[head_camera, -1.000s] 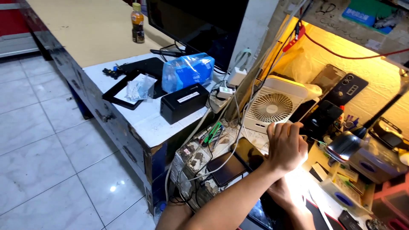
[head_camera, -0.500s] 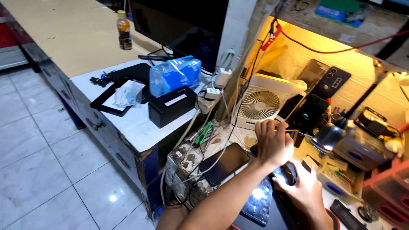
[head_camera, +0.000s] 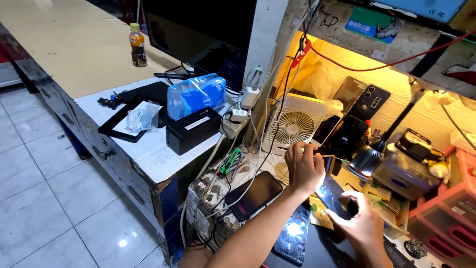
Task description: Testing and repairing a smartphone at a workbench by plugging in a charging cable and checking the screen.
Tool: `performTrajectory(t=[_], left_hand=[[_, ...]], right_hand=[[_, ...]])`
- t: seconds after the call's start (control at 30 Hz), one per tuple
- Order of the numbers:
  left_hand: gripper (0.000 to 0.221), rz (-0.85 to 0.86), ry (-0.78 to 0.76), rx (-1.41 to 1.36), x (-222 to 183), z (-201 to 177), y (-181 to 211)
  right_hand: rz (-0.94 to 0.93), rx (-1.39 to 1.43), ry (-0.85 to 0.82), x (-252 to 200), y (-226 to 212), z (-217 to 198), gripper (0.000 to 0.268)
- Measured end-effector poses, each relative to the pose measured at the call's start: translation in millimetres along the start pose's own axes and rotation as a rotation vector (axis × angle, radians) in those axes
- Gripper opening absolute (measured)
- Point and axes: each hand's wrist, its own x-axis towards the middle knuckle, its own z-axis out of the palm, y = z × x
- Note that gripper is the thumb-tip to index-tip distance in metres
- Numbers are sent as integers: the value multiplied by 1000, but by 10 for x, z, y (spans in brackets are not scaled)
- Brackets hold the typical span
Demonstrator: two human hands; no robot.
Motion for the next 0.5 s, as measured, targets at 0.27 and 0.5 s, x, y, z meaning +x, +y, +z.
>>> performTrajectory(t=[0.27, 0.5], left_hand=[[49, -742, -388, -585, 159, -227, 282], [52, -1010, -395, -1410, -282, 491, -38]], right_hand=[[226, 189, 77, -148, -442, -170, 57], [83, 371, 294, -135, -17, 301, 40]])
